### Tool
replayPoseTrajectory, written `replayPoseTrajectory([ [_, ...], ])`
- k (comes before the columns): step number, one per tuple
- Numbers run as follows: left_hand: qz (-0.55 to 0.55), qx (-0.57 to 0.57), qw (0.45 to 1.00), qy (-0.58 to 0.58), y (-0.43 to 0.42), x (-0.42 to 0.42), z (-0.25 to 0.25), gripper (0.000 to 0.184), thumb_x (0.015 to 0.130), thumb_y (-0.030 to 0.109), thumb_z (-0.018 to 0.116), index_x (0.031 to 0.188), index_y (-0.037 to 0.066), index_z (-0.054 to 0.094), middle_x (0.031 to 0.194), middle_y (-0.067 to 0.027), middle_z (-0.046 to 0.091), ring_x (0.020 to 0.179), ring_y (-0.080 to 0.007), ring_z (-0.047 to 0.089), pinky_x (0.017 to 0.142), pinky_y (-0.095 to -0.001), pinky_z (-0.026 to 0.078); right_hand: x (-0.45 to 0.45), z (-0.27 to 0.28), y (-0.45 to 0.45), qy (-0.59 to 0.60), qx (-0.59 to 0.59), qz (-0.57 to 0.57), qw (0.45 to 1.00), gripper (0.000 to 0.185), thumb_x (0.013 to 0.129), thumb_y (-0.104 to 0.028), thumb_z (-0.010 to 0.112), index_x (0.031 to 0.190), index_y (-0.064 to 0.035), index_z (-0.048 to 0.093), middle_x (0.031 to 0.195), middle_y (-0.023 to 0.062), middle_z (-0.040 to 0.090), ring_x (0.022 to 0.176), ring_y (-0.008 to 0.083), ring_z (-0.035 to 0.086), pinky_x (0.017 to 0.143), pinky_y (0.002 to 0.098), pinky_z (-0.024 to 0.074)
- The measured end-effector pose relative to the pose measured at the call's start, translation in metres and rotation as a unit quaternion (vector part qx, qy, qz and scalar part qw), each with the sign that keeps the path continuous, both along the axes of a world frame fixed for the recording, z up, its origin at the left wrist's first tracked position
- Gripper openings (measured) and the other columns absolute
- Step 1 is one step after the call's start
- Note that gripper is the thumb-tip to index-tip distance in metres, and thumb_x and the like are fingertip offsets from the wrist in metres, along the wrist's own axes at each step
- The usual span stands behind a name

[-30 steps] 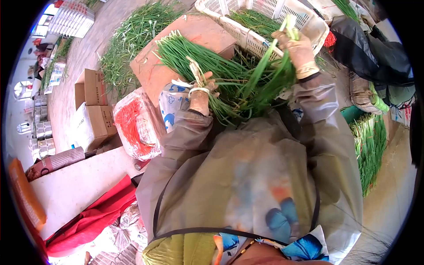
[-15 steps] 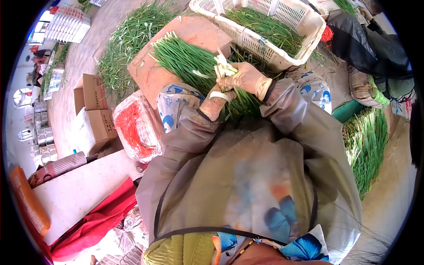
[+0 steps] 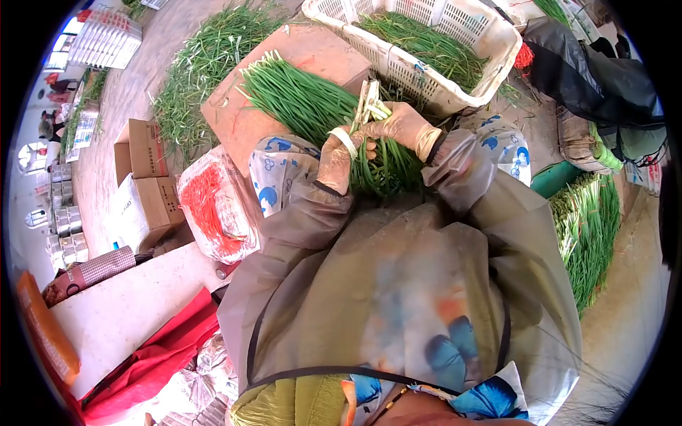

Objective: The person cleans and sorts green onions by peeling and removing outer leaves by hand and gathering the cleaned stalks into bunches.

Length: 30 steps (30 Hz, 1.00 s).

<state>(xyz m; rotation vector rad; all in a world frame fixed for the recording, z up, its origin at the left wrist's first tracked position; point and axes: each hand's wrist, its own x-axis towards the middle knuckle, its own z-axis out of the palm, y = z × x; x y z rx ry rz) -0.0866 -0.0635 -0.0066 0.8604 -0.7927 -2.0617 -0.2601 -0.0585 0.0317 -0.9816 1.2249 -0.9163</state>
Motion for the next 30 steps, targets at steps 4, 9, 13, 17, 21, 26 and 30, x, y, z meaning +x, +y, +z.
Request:
replayPoseTrajectory([
  [4,0.037,-0.064,0.997,0.0,0.002,-0.004,-0.008,0.018,0.081,0.011,0.062,0.094,0.002,0.052,0.084,-0.008,0.061,0.07,-0.0164,0.06,0.063,-0.023,0.047,0.002,-0.016,-0.002,-0.044,-0.003,-0.005,0.999,0.028,0.07,-0.012,0.071,0.092,0.0013,0.059,0.074,0.006,0.061,0.063,0.015,0.056,0.061,0.0274,0.0452],
  [9,0.06,-0.116,0.99,-0.05,-0.001,0.005,-0.01,0.013,0.085,0.019,0.059,0.088,0.007,0.054,0.072,-0.003,0.059,0.063,-0.0099,0.053,0.056,-0.021,0.041,-0.003,-0.02,-0.002,0.126,-0.013,0.048,0.991,0.033,0.068,-0.018,0.071,0.093,0.0018,0.06,0.072,0.0049,0.06,0.065,0.0118,0.054,0.062,0.0263,0.0443],
  [13,-0.003,-0.094,0.995,-0.041,-0.005,0.017,-0.006,0.013,0.084,0.017,0.059,0.091,0.008,0.053,0.07,-0.0011,0.055,0.059,-0.0104,0.05,0.049,-0.0206,0.037,-0.006,-0.003,0.005,0.176,-0.003,0.107,0.979,0.034,0.068,-0.019,0.071,0.094,-0.0004,0.061,0.073,0.006,0.061,0.065,0.0134,0.053,0.063,0.028,0.0436],
  [17,-0.06,-0.079,0.995,0.019,-0.004,0.028,0.001,0.02,0.083,0.021,0.061,0.091,0.006,0.052,0.066,-0.0009,0.052,0.054,-0.008,0.044,0.047,-0.0192,0.033,-0.006,-0.001,0.009,0.263,-0.035,0.157,0.951,0.037,0.067,-0.025,0.071,0.095,-0.0028,0.061,0.075,0.0115,0.061,0.066,0.0209,0.056,0.065,0.0319,0.0439],
  [21,-0.063,-0.033,0.996,-0.05,-0.002,0.032,0.015,0.024,0.082,0.024,0.061,0.092,0.004,0.052,0.066,-0.0001,0.05,0.052,-0.0067,0.04,0.046,-0.0186,0.027,-0.004,0.004,0.015,0.335,-0.053,0.177,0.924,0.043,0.07,-0.031,0.07,0.101,-0.0033,0.06,0.082,0.0163,0.062,0.074,0.0292,0.058,0.069,0.0351,0.0443],
  [26,-0.051,-0.08,0.994,-0.059,-0.002,0.042,0.019,0.023,0.083,0.02,0.06,0.094,0.002,0.053,0.064,0.0004,0.047,0.05,-0.0063,0.036,0.045,-0.0193,0.027,-0.004,-0.001,0.018,0.4,-0.103,0.173,0.894,0.037,0.073,-0.034,0.064,0.099,-0.0079,0.06,0.085,0.0157,0.062,0.083,0.0331,0.058,0.072,0.0395,0.0444],
  [30,-0.019,-0.068,0.997,0.009,-0.004,0.046,0.02,0.02,0.083,0.017,0.06,0.093,0.001,0.053,0.066,-0.0008,0.049,0.05,-0.0064,0.038,0.044,-0.0189,0.028,-0.001,0.0,0.016,0.412,-0.1,0.192,0.885,0.043,0.072,-0.034,0.066,0.105,-0.0063,0.058,0.086,0.0174,0.061,0.083,0.0341,0.058,0.071,0.0395,0.045],
])
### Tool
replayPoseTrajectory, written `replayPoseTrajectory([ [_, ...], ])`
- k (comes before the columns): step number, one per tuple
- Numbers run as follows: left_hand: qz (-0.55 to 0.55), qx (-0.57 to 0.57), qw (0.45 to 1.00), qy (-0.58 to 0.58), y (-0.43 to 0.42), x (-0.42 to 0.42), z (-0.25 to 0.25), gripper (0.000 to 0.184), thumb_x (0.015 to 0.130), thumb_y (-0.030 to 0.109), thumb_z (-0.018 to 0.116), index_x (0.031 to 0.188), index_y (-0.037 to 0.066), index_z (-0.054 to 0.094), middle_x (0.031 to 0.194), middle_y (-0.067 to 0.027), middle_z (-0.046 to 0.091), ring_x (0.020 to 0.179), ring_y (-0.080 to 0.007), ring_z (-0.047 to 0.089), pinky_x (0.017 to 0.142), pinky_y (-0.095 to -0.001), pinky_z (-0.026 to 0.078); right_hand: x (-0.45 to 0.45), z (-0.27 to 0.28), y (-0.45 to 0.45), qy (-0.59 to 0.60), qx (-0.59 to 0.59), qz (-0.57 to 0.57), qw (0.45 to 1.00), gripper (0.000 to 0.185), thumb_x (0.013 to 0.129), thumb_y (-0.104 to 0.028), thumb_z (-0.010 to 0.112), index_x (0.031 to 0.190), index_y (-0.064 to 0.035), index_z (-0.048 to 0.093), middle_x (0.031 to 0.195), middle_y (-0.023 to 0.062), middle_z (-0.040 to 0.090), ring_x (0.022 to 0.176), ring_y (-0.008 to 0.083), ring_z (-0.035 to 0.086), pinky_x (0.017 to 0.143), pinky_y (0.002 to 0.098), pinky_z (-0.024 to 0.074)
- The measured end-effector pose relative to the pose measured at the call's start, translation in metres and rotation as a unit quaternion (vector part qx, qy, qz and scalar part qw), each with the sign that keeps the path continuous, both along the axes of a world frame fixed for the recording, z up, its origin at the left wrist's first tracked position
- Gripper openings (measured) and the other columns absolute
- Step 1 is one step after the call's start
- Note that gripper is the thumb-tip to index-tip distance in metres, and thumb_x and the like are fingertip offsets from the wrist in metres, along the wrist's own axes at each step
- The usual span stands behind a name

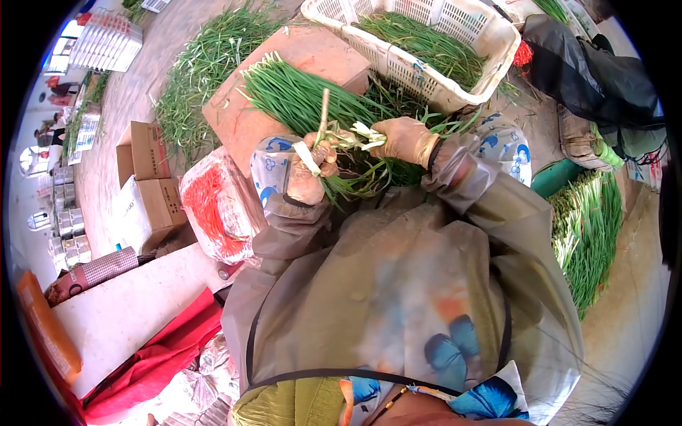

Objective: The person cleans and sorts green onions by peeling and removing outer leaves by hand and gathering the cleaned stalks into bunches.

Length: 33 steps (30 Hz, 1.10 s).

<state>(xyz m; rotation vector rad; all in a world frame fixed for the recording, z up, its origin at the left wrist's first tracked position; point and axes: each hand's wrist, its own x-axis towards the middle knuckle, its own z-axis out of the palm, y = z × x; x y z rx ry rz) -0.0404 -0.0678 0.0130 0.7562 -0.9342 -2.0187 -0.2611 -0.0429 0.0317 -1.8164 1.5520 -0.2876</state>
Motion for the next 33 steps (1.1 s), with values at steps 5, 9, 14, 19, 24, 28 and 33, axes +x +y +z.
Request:
replayPoseTrajectory([
  [5,0.055,-0.002,0.995,0.082,-0.009,0.014,-0.004,0.015,0.085,0.013,0.056,0.093,0.0,0.053,0.067,-0.0032,0.052,0.046,-0.0064,0.04,0.041,-0.0186,0.033,0.007,-0.002,0.0,0.05,-0.002,0.013,0.999,0.03,0.075,-0.031,0.062,0.098,-0.0118,0.06,0.085,0.0127,0.063,0.083,0.032,0.059,0.072,0.0402,0.0449],
  [9,0.048,-0.018,0.972,0.23,-0.025,0.038,-0.012,0.02,0.087,0.016,0.054,0.1,0.001,0.05,0.074,-0.0023,0.052,0.047,-0.0055,0.041,0.042,-0.019,0.034,0.004,-0.02,-0.001,0.099,-0.008,0.02,0.995,0.026,0.074,-0.03,0.062,0.093,-0.0126,0.062,0.083,0.0118,0.063,0.082,0.0309,0.059,0.071,0.0403,0.0455],
  [14,-0.113,-0.087,0.933,0.329,-0.103,0.111,-0.049,0.029,0.089,0.026,0.05,0.107,0.002,0.051,0.073,-0.0021,0.05,0.051,-0.0094,0.048,0.045,-0.0228,0.04,-0.017,-0.058,0.001,-0.095,0.042,-0.091,0.99,0.03,0.071,-0.029,0.066,0.093,-0.0086,0.063,0.077,0.0113,0.063,0.069,0.0262,0.06,0.064,0.0355,0.0461],
  [19,0.043,0.091,0.992,0.072,-0.019,-0.026,-0.03,0.044,0.074,0.013,0.068,0.115,0.005,0.052,0.078,-0.0029,0.059,0.051,-0.0074,0.05,0.039,-0.019,0.035,0.018,-0.02,-0.01,-0.435,0.058,-0.216,0.872,0.028,0.072,-0.015,0.071,0.091,0.0025,0.059,0.075,0.0036,0.061,0.06,0.0088,0.053,0.056,0.0234,0.0438],
  [24,-0.019,0.027,0.999,0.031,-0.001,-0.045,-0.028,0.034,0.077,0.0,0.062,0.109,0.003,0.053,0.08,-0.0064,0.062,0.05,-0.0052,0.049,0.039,-0.0163,0.033,0.01,-0.009,-0.009,-0.476,0.08,-0.231,0.844,0.023,0.074,-0.014,0.068,0.089,0.0009,0.059,0.075,0.0036,0.061,0.063,0.01,0.055,0.059,0.0249,0.0441],
  [28,-0.025,0.041,0.995,-0.085,-0.003,-0.026,-0.021,0.021,0.079,0.011,0.063,0.098,0.005,0.056,0.077,-0.0063,0.062,0.042,-0.0038,0.039,0.038,-0.0163,0.028,-0.018,0.013,-0.006,-0.503,0.091,-0.207,0.834,0.018,0.076,-0.014,0.065,0.088,-0.0022,0.06,0.076,0.0029,0.06,0.062,0.0099,0.055,0.053,0.0222,0.0425],
  [33,-0.028,0.059,0.993,-0.097,-0.002,-0.025,-0.017,0.022,0.078,0.013,0.066,0.096,0.005,0.056,0.076,-0.0063,0.062,0.043,-0.0042,0.04,0.038,-0.0161,0.028,-0.014,0.021,-0.015,-0.373,0.046,-0.213,0.902,0.014,0.079,-0.01,0.064,0.089,-0.0002,0.06,0.082,0.0054,0.063,0.065,0.0096,0.055,0.059,0.0227,0.047],
])
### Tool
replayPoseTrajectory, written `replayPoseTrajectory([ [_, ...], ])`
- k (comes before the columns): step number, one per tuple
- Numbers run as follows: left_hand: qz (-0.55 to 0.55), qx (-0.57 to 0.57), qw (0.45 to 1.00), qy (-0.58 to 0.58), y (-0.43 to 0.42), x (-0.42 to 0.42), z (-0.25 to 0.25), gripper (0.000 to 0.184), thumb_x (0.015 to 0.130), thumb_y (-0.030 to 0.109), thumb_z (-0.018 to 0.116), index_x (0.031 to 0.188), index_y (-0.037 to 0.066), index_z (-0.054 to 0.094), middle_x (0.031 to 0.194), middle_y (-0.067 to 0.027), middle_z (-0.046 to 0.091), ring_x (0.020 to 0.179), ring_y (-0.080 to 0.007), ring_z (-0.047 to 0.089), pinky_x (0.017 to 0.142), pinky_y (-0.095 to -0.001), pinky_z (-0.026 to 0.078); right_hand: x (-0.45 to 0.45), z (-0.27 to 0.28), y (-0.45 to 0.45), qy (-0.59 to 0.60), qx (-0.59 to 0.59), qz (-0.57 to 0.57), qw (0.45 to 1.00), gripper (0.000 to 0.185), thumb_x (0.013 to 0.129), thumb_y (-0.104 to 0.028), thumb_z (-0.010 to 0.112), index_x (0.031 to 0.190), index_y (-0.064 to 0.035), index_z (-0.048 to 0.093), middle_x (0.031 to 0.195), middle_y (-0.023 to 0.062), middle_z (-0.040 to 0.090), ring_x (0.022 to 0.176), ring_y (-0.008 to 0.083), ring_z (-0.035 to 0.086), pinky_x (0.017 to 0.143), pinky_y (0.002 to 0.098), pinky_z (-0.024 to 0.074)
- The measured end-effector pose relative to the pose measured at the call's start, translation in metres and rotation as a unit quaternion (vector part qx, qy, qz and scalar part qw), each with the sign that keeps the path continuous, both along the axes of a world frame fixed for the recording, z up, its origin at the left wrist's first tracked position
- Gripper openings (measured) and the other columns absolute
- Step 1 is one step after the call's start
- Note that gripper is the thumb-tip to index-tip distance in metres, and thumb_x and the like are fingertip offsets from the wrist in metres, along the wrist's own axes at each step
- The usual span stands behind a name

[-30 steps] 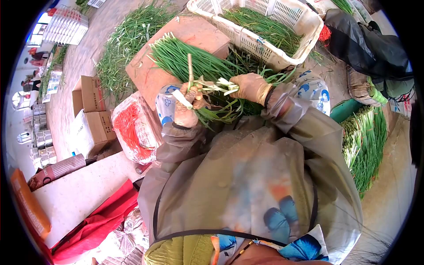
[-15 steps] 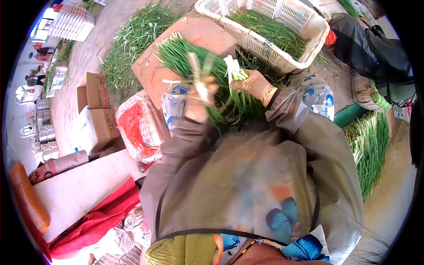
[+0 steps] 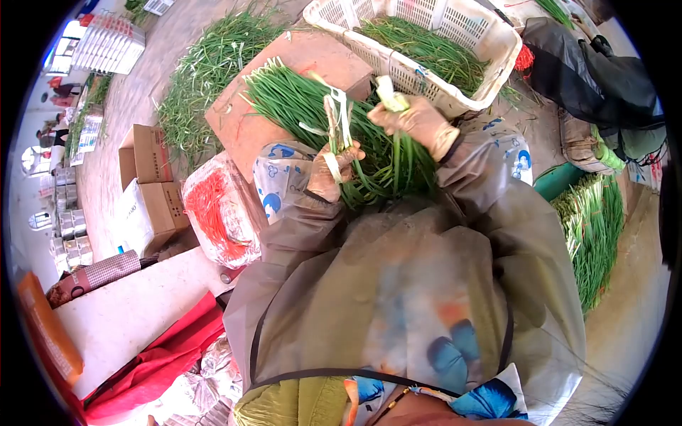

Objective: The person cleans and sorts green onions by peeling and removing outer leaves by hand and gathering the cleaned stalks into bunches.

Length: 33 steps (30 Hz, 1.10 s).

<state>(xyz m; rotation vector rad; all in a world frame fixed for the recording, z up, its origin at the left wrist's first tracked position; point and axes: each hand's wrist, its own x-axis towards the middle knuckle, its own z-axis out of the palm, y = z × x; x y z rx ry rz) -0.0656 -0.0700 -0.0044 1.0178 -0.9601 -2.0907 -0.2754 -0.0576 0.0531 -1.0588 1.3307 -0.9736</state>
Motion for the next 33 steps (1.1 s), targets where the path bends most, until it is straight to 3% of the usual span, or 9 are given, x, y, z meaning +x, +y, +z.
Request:
replayPoseTrajectory([
  [3,-0.01,-0.008,0.998,0.056,0.005,-0.014,0.006,0.025,0.078,0.013,0.065,0.099,0.004,0.056,0.079,-0.0075,0.062,0.044,-0.0052,0.042,0.039,-0.0164,0.03,0.022,-0.025,-0.002,-0.04,-0.02,0.033,0.998,0.026,0.076,-0.016,0.068,0.095,0.0006,0.059,0.081,0.0052,0.063,0.065,0.0095,0.055,0.061,0.0227,0.0464],
  [5,-0.027,-0.003,0.997,0.077,0.005,-0.012,0.008,0.026,0.078,0.014,0.065,0.101,0.004,0.057,0.08,-0.0078,0.062,0.046,-0.0057,0.044,0.039,-0.0165,0.031,0.021,-0.03,-0.005,0.061,-0.048,0.015,0.997,0.031,0.074,-0.018,0.07,0.096,0.0005,0.059,0.08,0.0052,0.062,0.064,0.0095,0.055,0.061,0.0231,0.0461],
  [8,0.009,0.033,0.999,-0.022,0.002,-0.006,0.008,0.02,0.076,0.005,0.065,0.095,0.003,0.062,0.078,-0.0059,0.064,0.046,-0.0037,0.043,0.04,-0.0167,0.03,0.007,-0.02,-0.006,-0.054,0.008,-0.028,0.998,0.028,0.074,-0.018,0.07,0.093,-0.0009,0.058,0.079,0.0054,0.062,0.061,0.0099,0.055,0.056,0.0217,0.045],
  [15,0.007,0.048,0.999,-0.012,-0.002,0.0,-0.002,0.021,0.076,0.007,0.066,0.094,0.001,0.06,0.078,-0.0047,0.063,0.072,-0.0104,0.061,0.045,-0.0165,0.032,-0.06,-0.064,-0.015,0.02,-0.023,-0.203,0.979,0.021,0.075,-0.013,0.065,0.091,-0.0007,0.06,0.076,0.0041,0.063,0.06,0.01,0.057,0.056,0.023,0.0452],
  [21,-0.002,0.059,0.998,-0.023,-0.005,0.002,-0.002,0.021,0.075,0.006,0.066,0.094,0.001,0.06,0.073,-0.0049,0.063,0.048,-0.0062,0.05,0.039,-0.0175,0.03,-0.029,-0.036,0.002,0.036,-0.047,-0.214,0.975,0.025,0.076,-0.011,0.066,0.095,0.0033,0.058,0.08,0.0054,0.062,0.061,0.0117,0.057,0.056,0.022,0.0478],
  [22,0.012,0.064,0.998,-0.024,-0.003,-0.001,-0.002,0.021,0.075,0.006,0.066,0.094,0.001,0.06,0.072,-0.0047,0.063,0.045,-0.0055,0.046,0.038,-0.0177,0.029,-0.02,-0.041,0.003,-0.146,-0.019,-0.198,0.969,0.027,0.076,-0.011,0.067,0.096,0.0047,0.057,0.081,0.0053,0.062,0.062,0.0106,0.056,0.055,0.0221,0.0469],
  [23,0.025,0.068,0.997,-0.025,-0.002,-0.004,-0.002,0.02,0.075,0.006,0.066,0.094,0.001,0.06,0.071,-0.0044,0.062,0.042,-0.0049,0.042,0.036,-0.0178,0.028,-0.005,-0.029,0.01,-0.045,-0.028,-0.113,0.992,0.026,0.077,-0.011,0.067,0.096,0.0039,0.058,0.081,0.0057,0.062,0.061,0.01,0.055,0.054,0.0222,0.0461],
  [27,0.035,0.067,0.997,-0.013,0.001,-0.013,0.001,0.02,0.074,0.006,0.067,0.093,0.003,0.061,0.071,-0.0039,0.063,0.043,-0.005,0.044,0.037,-0.0179,0.028,0.033,-0.049,0.004,-0.19,-0.01,-0.101,0.976,0.019,0.078,-0.01,0.066,0.092,0.0013,0.06,0.077,0.0027,0.061,0.06,0.0093,0.053,0.054,0.0223,0.0436],
  [33,0.06,0.008,0.998,0.021,0.004,-0.009,-0.006,0.017,0.081,0.013,0.061,0.096,0.004,0.06,0.081,-0.0076,0.065,0.041,-0.0032,0.041,0.036,-0.0168,0.027,0.031,-0.033,-0.001,-0.166,-0.033,-0.129,0.977,0.02,0.076,-0.011,0.068,0.091,0.0002,0.062,0.078,0.0033,0.063,0.064,0.008,0.055,0.058,0.0219,0.043],
])
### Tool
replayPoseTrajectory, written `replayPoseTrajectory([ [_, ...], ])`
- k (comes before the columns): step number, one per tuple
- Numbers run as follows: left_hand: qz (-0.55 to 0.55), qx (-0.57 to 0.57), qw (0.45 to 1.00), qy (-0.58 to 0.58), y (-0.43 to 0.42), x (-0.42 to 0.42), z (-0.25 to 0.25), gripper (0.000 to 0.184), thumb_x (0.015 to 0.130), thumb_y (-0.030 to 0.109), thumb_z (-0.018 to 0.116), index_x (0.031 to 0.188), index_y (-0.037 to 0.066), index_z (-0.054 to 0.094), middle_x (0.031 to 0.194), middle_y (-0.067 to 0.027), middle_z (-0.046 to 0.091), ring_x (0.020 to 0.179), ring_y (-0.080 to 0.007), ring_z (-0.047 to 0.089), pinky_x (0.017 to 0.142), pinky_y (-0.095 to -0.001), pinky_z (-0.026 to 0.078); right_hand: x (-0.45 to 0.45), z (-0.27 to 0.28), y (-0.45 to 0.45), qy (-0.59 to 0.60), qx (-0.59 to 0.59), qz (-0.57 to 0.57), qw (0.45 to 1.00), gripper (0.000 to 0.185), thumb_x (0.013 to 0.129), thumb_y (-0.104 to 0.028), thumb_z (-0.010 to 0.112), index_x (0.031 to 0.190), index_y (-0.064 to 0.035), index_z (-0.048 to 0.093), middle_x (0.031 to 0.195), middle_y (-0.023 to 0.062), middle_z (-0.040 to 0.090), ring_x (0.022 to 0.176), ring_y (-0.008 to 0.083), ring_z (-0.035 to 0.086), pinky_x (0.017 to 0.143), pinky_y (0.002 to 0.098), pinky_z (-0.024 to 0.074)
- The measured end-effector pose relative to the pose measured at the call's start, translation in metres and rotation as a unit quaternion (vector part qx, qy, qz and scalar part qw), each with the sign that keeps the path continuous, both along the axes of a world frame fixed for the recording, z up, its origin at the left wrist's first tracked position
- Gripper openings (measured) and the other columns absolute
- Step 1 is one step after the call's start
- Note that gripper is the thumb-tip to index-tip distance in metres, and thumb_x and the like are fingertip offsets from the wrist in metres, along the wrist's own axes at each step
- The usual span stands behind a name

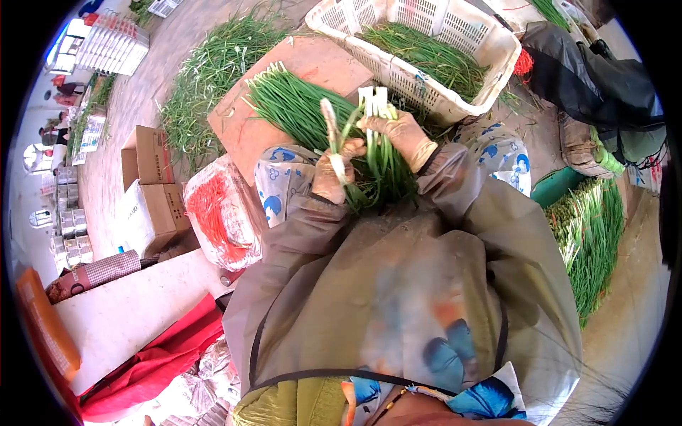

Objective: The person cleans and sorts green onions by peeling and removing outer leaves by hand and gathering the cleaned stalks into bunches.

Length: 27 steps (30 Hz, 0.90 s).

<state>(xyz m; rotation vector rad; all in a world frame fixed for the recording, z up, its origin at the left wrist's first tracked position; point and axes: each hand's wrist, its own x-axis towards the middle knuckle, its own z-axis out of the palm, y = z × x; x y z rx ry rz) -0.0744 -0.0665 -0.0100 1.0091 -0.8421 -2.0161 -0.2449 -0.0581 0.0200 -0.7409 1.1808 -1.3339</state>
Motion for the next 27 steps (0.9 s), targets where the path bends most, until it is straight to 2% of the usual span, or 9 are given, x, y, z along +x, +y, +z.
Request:
replayPoseTrajectory([
  [2,-0.039,0.023,0.996,-0.078,-0.014,0.005,-0.001,0.025,0.088,0.025,0.053,0.1,0.004,0.059,0.092,-0.0119,0.063,0.038,-0.0026,0.032,0.035,-0.0166,0.026,-0.015,0.014,0.004,-0.064,0.048,0.081,0.993,0.02,0.077,-0.015,0.066,0.09,-0.0004,0.063,0.079,0.0064,0.064,0.069,0.0121,0.059,0.057,0.0235,0.0428],
  [6,-0.201,0.023,0.975,0.097,-0.035,0.005,-0.034,0.059,0.083,0.051,0.051,0.116,0.002,0.048,0.101,-0.014,0.06,0.039,-0.0045,0.034,0.037,-0.0172,0.029,-0.02,0.032,0.011,-0.017,0.088,0.246,0.965,0.027,0.075,-0.022,0.067,0.094,-0.0027,0.064,0.079,0.0042,0.063,0.067,0.0115,0.058,0.054,0.0225,0.0422],
  [8,-0.263,-0.04,0.934,0.237,-0.046,-0.016,-0.022,0.062,0.082,0.054,0.051,0.118,0.004,0.049,0.093,-0.0095,0.062,0.036,-0.0045,0.034,0.036,-0.0176,0.031,-0.015,0.031,0.017,0.015,0.119,0.295,0.948,0.028,0.075,-0.022,0.066,0.095,-0.0032,0.064,0.081,0.0037,0.063,0.067,0.0109,0.057,0.054,0.0223,0.0421],
  [10,-0.157,0.036,0.961,0.225,-0.04,-0.023,0.008,0.059,0.085,0.047,0.05,0.125,0.004,0.042,0.086,-0.005,0.061,0.038,-0.0023,0.037,0.036,-0.0165,0.033,-0.012,0.034,0.026,0.012,0.125,0.309,0.943,0.024,0.075,-0.02,0.067,0.092,-0.0035,0.064,0.083,0.0035,0.064,0.065,0.0105,0.057,0.054,0.0229,0.0424],
  [13,-0.206,0.06,0.92,0.328,-0.07,-0.021,-0.012,0.034,0.091,0.027,0.048,0.116,0.005,0.048,0.068,0.0019,0.052,0.039,-0.0041,0.038,0.036,-0.0182,0.035,-0.014,0.013,0.033,0.034,0.151,0.299,0.941,0.021,0.077,-0.018,0.066,0.091,-0.0026,0.063,0.081,0.0033,0.064,0.062,0.0102,0.056,0.055,0.0237,0.044],
  [16,-0.133,0.029,0.981,0.136,-0.06,-0.021,-0.004,0.018,0.085,0.019,0.057,0.096,0.005,0.054,0.058,0.0025,0.045,0.038,-0.0065,0.035,0.034,-0.0209,0.026,-0.023,0.024,0.042,0.007,0.145,0.255,0.956,0.018,0.079,-0.018,0.064,0.086,-0.0025,0.063,0.078,0.0032,0.063,0.061,0.0088,0.056,0.056,0.0226,0.0443],
  [22,-0.07,0.036,0.991,0.111,-0.065,-0.011,-0.021,0.023,0.085,0.019,0.056,0.102,0.003,0.053,0.058,0.0007,0.047,0.038,-0.0064,0.035,0.034,-0.0204,0.025,-0.056,0.066,0.065,0.003,0.091,0.265,0.96,0.017,0.078,-0.017,0.064,0.083,-0.0006,0.062,0.073,0.0037,0.062,0.059,0.0091,0.056,0.053,0.0209,0.0421],
  [24,-0.116,0.008,0.99,0.081,-0.063,-0.006,-0.011,0.03,0.087,0.025,0.054,0.11,0.007,0.051,0.079,-0.0072,0.062,0.041,-0.0068,0.044,0.035,-0.0183,0.029,-0.07,0.076,0.068,-0.034,0.007,0.21,0.977,0.02,0.077,-0.018,0.066,0.086,-0.0005,0.061,0.071,0.003,0.06,0.058,0.0084,0.054,0.053,0.0203,0.0413],
  [27,-0.108,0.001,0.993,0.047,-0.051,-0.01,-0.009,0.037,0.087,0.032,0.052,0.114,0.007,0.05,0.091,-0.0111,0.062,0.046,-0.0096,0.052,0.037,-0.0179,0.036,-0.079,0.066,0.059,0.022,-0.03,0.13,0.991,0.022,0.076,-0.018,0.065,0.089,-0.0008,0.061,0.071,0.003,0.059,0.06,0.0087,0.054,0.054,0.0204,0.0419],
])
